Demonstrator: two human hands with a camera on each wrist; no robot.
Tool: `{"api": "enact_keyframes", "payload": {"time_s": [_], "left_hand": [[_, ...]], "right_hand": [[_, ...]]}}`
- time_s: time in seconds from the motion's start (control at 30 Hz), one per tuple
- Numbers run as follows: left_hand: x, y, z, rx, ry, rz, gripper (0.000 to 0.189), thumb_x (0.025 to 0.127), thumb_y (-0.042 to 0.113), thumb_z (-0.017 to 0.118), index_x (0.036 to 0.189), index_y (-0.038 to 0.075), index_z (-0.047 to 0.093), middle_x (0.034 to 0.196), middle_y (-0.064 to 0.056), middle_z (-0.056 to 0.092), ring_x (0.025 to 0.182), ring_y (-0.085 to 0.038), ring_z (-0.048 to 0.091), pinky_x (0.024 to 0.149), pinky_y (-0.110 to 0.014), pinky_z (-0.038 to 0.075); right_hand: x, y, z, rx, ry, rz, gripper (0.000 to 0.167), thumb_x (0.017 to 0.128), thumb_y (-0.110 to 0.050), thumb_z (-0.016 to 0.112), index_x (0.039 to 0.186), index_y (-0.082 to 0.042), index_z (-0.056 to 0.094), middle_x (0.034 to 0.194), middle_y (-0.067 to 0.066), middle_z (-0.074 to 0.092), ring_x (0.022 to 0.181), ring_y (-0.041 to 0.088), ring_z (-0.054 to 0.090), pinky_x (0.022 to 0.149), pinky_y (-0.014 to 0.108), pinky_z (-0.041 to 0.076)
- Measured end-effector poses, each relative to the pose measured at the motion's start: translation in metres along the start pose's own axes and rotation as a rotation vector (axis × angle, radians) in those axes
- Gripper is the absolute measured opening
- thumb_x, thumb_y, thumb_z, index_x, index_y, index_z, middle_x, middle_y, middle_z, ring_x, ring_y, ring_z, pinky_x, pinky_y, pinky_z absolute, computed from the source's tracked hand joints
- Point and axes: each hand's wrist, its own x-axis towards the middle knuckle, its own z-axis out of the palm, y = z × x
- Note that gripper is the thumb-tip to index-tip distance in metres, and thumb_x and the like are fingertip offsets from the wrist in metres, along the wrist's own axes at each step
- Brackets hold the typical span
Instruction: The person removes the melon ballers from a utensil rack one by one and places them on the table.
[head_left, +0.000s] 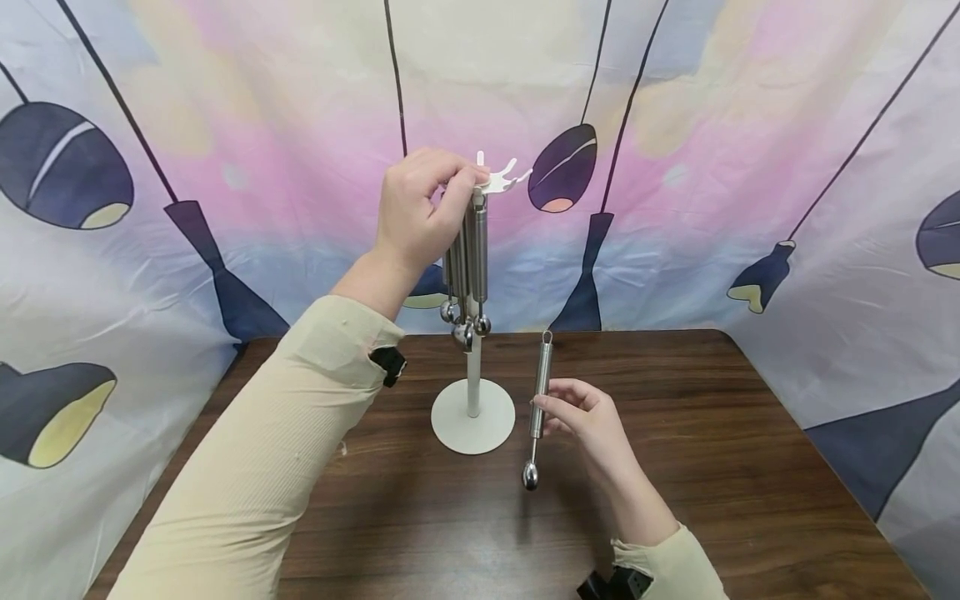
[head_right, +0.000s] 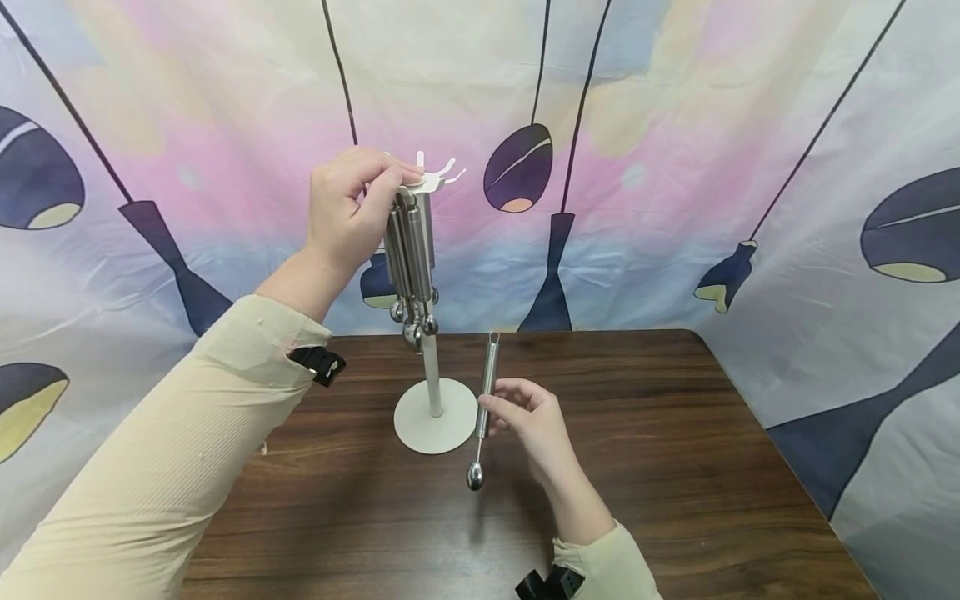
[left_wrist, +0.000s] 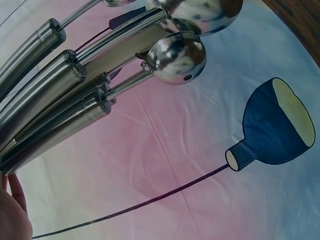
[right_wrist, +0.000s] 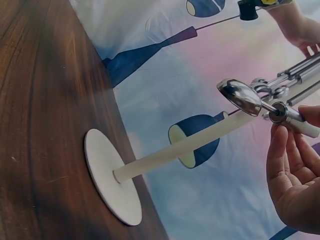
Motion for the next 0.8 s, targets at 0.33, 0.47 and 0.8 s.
{"api": "enact_keyframes", "payload": {"time_s": [0.33,0.47,0.8], "left_hand": [[0.000,0.001,0.002,0.018,-0.001,-0.010,0.033,0.093,0.014,0.048,0.084,0.001,0.077,0.083,-0.012,0.076,0.070,-0.027,0.060,0.066,-0.029,0.042],[0.000,0.001,0.003,0.015,0.009,-0.013,0.033,0.092,0.014,0.048,0.083,0.001,0.077,0.082,-0.011,0.076,0.069,-0.027,0.060,0.066,-0.029,0.042],[-0.001,-0.001,0.003,0.001,0.041,-0.009,0.032,0.091,0.013,0.050,0.083,0.000,0.077,0.079,-0.013,0.075,0.067,-0.027,0.057,0.064,-0.030,0.042]], "right_hand": [[-0.002,0.021,-0.006,0.018,0.039,0.005,0.013,0.086,0.001,0.067,0.099,-0.001,0.067,0.077,0.001,0.065,0.061,0.012,0.060,0.059,0.026,0.054],[-0.006,0.031,-0.006,0.038,0.036,0.038,0.013,0.086,0.001,0.067,0.098,0.000,0.066,0.078,0.000,0.067,0.061,0.011,0.059,0.058,0.024,0.052],[-0.012,0.057,-0.007,0.062,0.030,0.093,0.012,0.085,0.001,0.066,0.098,0.000,0.065,0.077,-0.001,0.069,0.061,0.011,0.057,0.057,0.022,0.050]]}}
